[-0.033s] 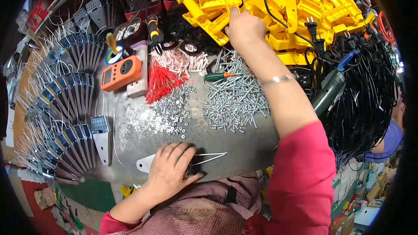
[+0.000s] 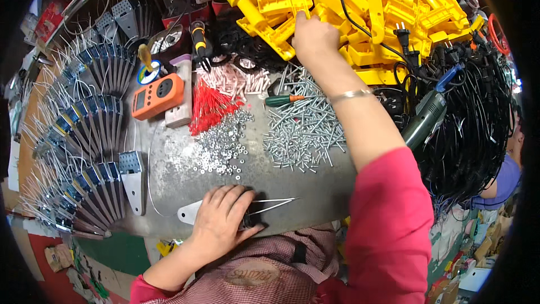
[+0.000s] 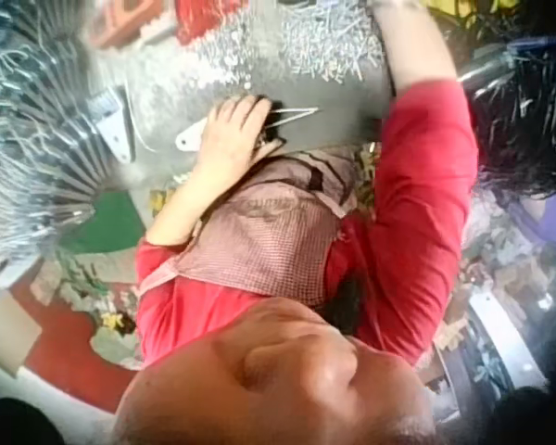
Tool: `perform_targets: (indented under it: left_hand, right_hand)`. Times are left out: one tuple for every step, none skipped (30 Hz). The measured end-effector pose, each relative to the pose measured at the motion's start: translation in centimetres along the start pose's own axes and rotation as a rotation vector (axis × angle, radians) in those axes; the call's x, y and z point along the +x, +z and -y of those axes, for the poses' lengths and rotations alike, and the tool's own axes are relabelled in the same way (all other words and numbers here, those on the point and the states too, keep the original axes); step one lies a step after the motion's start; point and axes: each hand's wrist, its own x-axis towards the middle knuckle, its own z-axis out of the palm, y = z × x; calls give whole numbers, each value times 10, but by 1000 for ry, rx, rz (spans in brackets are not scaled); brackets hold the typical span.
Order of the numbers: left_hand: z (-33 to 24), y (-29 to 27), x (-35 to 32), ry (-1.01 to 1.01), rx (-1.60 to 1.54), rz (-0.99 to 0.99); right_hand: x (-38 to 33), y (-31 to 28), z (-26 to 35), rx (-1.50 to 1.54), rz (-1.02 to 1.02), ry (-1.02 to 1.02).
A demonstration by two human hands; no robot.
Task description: The person connects wires by hand and solders them with a soldering iron, fits metal blades into plastic housings, and fastens the housings together using an electric screwdriver.
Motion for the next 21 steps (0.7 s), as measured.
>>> perform_targets:
  left_hand:
    - [-1,-1,0,-3,-7,-5]
    - [-1,-2,-1,-3,-15,-8]
    - [0,-2,-2,-13,-20,0]
    - [2,-2,-1,-12,-47,20]
    - [3,-4,2,-6,-75,41]
    - [5,-5,2,-24,-100,61]
    - [6,-15,3,-67,-193,120]
    - [19,-15,-5,-58,-377,25]
    - [32,-20,-16,-121,-466,-98]
    - [38,-25,-23,-168,-558,-220]
    - [32,-32,-15,-222,-793,-371]
    - [18,-48,-5,-276,-1022,-519]
    - [13,-64,-12,-357,-1055,-286]
    - [-4,-59,-15,-359,-1142,-357]
    - [10,-68,-12,-136,-1011,-48]
    - [22,-79,-11,79,-849,243]
    - [18,-69,-13,-86,-972,90]
    - [34,-58,-20,17,-1007,7]
    - [30,-52,-32,-252,-1126,-167]
    - [25,-48,-40,-510,-1238,-341]
    - [24,-46,-35,-492,-1291,-418]
  right_hand:
    - [8,9,4,-6,-33,21]
    - [14,16,3,-13,-64,46]
    - [15,9,4,21,-71,47]
    - [14,1,1,53,-77,52]
    - [6,-6,-5,73,-152,67]
    - [-3,-11,-1,191,-216,36]
    - [-17,-26,-3,310,-241,30]
    - [-37,-34,-6,623,-196,-105]
    - [-60,-42,-5,939,-139,-244]
    - [-95,-77,-2,1031,83,-261]
    - [-128,-80,-11,1058,99,-416]
    - [-158,-95,-20,1106,344,-545]
    - [-181,-96,-21,1206,434,-746]
    - [-195,-107,-20,1112,626,-921]
    - [-200,-106,-20,1244,632,-875]
    - [-204,-104,-20,1381,632,-841]
    - [-199,-98,-29,1388,661,-559]
    - [-187,-90,-39,1378,681,-280]
    - [-173,-71,-36,1160,438,-339]
    - [-165,-52,-35,922,192,-379]
    - [-164,-30,-36,737,146,-407]
